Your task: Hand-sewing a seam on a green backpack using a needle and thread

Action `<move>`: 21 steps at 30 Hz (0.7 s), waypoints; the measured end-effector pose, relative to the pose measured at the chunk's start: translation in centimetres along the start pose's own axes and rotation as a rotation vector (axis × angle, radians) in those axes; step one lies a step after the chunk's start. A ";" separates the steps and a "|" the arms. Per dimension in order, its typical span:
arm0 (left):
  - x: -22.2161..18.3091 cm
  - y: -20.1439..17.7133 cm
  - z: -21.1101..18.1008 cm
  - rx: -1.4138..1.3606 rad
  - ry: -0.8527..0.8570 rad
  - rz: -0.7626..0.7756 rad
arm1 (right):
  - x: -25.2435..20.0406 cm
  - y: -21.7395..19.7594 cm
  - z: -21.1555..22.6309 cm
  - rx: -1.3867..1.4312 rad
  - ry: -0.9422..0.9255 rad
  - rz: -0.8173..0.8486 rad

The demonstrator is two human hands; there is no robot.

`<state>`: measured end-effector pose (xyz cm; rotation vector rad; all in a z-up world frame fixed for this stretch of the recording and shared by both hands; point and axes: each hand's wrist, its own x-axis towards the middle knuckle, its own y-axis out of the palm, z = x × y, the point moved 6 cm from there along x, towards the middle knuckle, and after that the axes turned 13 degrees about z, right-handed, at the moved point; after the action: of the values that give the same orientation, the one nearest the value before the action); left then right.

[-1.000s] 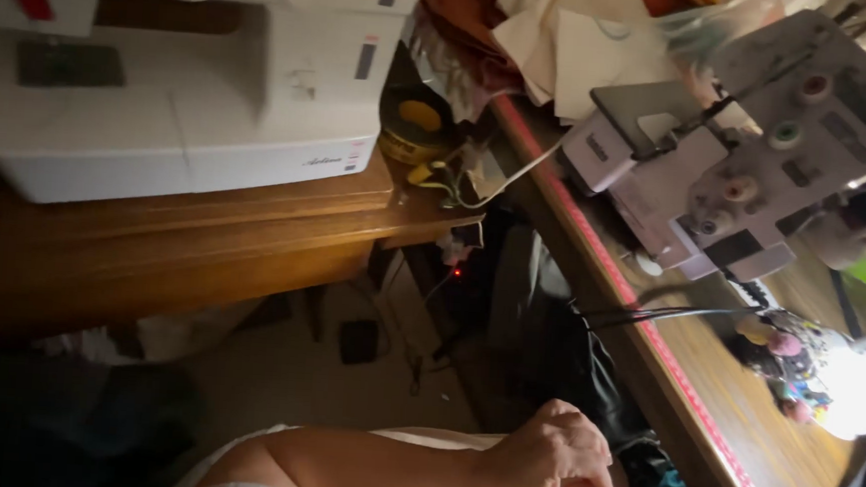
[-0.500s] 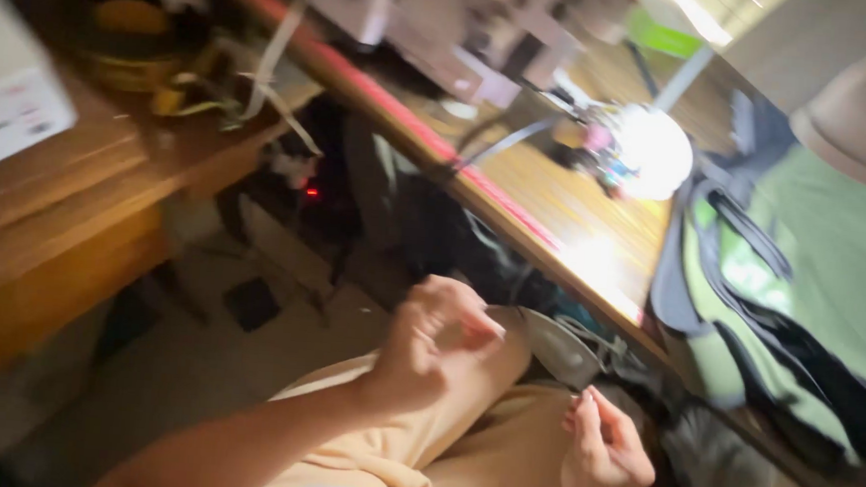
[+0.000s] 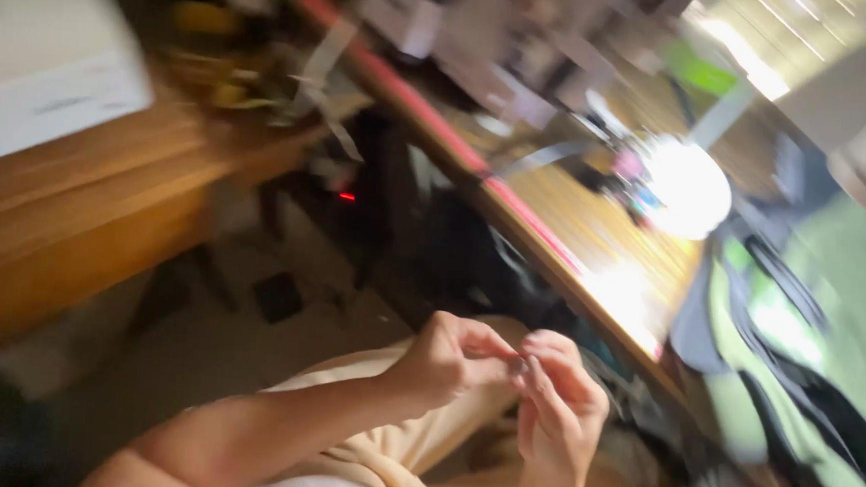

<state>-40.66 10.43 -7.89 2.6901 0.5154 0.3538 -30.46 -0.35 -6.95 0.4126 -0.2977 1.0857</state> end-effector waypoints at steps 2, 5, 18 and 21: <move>-0.2 -1.7 1.2 -0.028 -0.038 0.015 | 0.9 1.4 -0.7 -0.030 0.005 0.066; -1.5 -6.3 1.2 0.349 0.155 0.078 | 2.5 2.9 -2.2 -0.021 0.101 0.066; -34.0 -31.9 -21.0 1.360 -0.338 -1.852 | 3.8 -4.8 -14.6 -0.141 0.188 0.092; -34.8 -36.5 -20.8 1.602 -0.534 -1.695 | 3.6 -5.3 -14.1 -0.188 0.123 -0.007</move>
<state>-89.53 34.56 -10.10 1.6235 3.2068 -1.7035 -23.67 6.86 -18.80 0.1784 -0.2863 1.0612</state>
